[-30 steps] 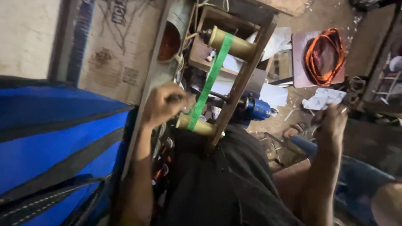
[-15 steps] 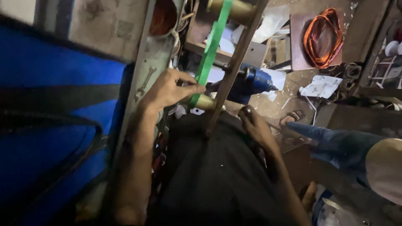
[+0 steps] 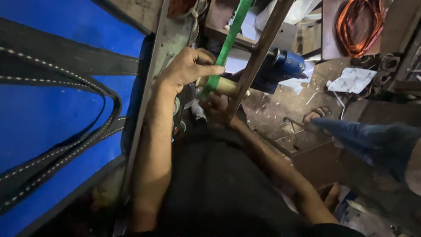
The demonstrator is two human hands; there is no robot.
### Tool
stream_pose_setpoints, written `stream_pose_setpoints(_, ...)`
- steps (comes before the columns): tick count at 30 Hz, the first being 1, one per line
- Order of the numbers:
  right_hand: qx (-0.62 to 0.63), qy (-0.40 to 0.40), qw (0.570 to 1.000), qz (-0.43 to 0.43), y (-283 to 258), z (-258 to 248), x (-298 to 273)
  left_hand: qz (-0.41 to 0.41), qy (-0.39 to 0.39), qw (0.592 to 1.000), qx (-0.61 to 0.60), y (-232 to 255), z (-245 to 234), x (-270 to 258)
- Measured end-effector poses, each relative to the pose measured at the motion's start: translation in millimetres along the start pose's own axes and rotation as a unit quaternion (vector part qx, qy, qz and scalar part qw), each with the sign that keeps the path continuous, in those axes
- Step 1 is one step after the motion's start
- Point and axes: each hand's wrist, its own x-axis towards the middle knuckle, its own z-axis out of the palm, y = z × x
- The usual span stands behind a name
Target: The person winds copper wire onto a wooden spooling jig using a hand crank. They guide the wire with one hand while turning the crank with the other, repeating the process for multiple spools.
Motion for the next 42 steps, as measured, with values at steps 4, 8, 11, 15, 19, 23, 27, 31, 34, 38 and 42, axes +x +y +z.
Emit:
stream_pose_setpoints(4,0.087,-0.128,0.986,0.06,-24,11,-31,0.007,0.01,0.998,0.057,-9,1,7)
stream_pose_setpoints(8,0.102,-0.171,0.979,-0.039,-61,-9,-57,0.028,0.015,0.999,0.016,-12,0,6)
stream_pose_setpoints(11,0.137,-0.194,0.97,-0.042,-75,-21,-62,0.003,0.021,1.0,-0.018,-13,4,3)
stream_pose_setpoints(15,0.048,-0.189,0.981,0.006,-76,-17,-65,0.064,0.028,0.996,0.062,-15,5,0)
stream_pose_setpoints(19,0.002,-0.201,0.98,-0.014,-72,-25,-63,0.032,0.019,0.998,0.053,-15,3,4)
stream_pose_setpoints(23,-0.023,-0.21,0.973,-0.088,-79,-34,-56,0.008,0.028,0.998,0.047,-17,4,0)
stream_pose_setpoints(27,-0.059,-0.238,0.965,-0.096,-102,-42,-50,0.02,0.04,0.999,-0.011,-13,11,-5)
stream_pose_setpoints(31,0.032,-0.281,0.954,-0.102,-145,-72,-58,0.233,0.383,0.88,0.157,-2,37,-16)
stream_pose_setpoints(34,0.052,-0.072,0.996,-0.024,-189,-97,-67,0.152,0.49,0.846,0.146,10,60,-54)
stream_pose_setpoints(38,0.555,-0.148,0.818,-0.032,-245,-127,-49,0.002,0.471,0.871,0.14,49,104,-103)
stream_pose_setpoints(42,0.572,-0.132,0.808,-0.047,-291,-139,-44,0.037,0.52,0.474,0.71,89,141,-127)
